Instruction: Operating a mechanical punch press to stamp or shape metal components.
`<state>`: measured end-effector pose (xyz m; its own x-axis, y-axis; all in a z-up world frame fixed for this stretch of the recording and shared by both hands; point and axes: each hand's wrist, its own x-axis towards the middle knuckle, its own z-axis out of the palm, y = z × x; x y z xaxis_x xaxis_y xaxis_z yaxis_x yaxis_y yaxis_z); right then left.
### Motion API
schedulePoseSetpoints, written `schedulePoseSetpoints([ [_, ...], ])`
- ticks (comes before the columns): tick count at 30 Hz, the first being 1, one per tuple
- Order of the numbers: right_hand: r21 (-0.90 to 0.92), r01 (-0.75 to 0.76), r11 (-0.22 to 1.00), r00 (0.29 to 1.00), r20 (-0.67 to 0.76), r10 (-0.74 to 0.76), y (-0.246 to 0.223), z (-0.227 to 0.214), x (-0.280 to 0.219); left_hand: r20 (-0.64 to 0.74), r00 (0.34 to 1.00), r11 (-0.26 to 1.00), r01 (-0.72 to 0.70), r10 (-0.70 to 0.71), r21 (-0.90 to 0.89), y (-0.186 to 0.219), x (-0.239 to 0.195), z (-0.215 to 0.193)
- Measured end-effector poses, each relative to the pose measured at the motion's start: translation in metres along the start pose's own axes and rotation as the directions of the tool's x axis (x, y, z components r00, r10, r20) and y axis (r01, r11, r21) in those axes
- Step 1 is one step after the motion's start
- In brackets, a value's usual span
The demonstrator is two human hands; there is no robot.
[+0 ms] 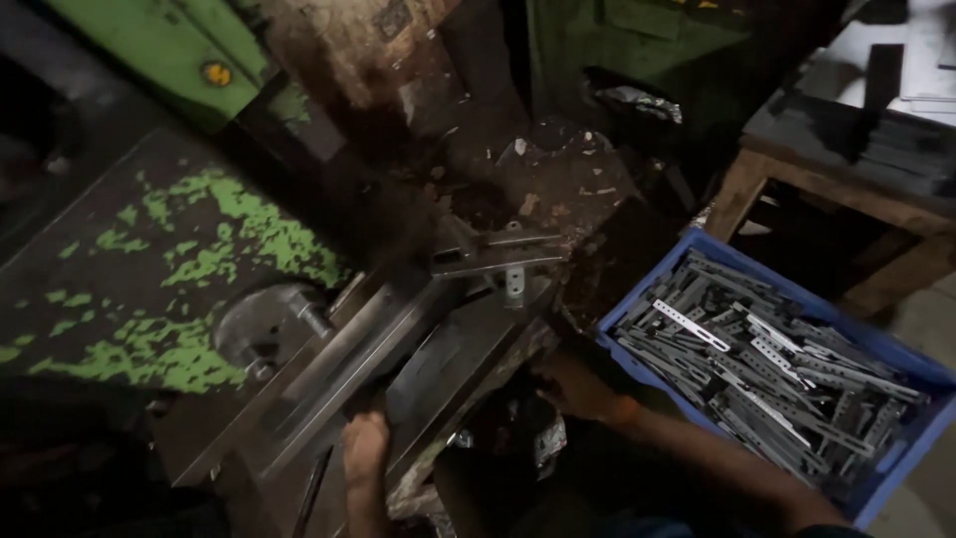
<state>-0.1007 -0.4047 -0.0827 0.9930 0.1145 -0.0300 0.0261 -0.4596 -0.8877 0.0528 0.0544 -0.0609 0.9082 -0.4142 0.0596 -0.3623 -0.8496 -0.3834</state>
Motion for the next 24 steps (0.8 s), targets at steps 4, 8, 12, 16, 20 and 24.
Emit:
schedulePoseSetpoints([
  [4,-0.263,0.373,0.890,0.888,-0.177,-0.425,-0.102,-0.040,0.030,-0.245,0.970,1.000,-0.002,-0.004,-0.027,0.010,-0.006,-0.019],
  [8,-0.386,0.580,0.717,0.711,-0.189,-0.677,-0.202,-0.055,0.070,-0.214,0.977,0.968,-0.052,-0.003,-0.247,0.036,-0.004,-0.049],
  [12,-0.411,0.684,0.603,0.637,-0.068,-0.768,-0.259,-0.032,0.122,-0.428,0.889,0.986,-0.143,0.164,0.080,0.054,-0.010,-0.061],
  [16,-0.531,0.695,0.485,0.586,0.029,-0.810,-0.294,-0.001,0.177,-0.508,0.861,0.990,-0.103,0.038,-0.100,0.067,-0.012,-0.110],
  [20,-0.729,0.628,0.273,0.490,0.098,-0.866,-0.327,0.000,0.188,-0.375,0.923,0.888,-0.099,-0.087,-0.449,0.068,-0.014,-0.114],
  [24,-0.652,0.665,0.365,0.675,0.315,-0.667,-0.278,-0.009,0.150,-0.254,0.965,0.921,-0.046,-0.059,-0.386,0.052,-0.028,-0.150],
])
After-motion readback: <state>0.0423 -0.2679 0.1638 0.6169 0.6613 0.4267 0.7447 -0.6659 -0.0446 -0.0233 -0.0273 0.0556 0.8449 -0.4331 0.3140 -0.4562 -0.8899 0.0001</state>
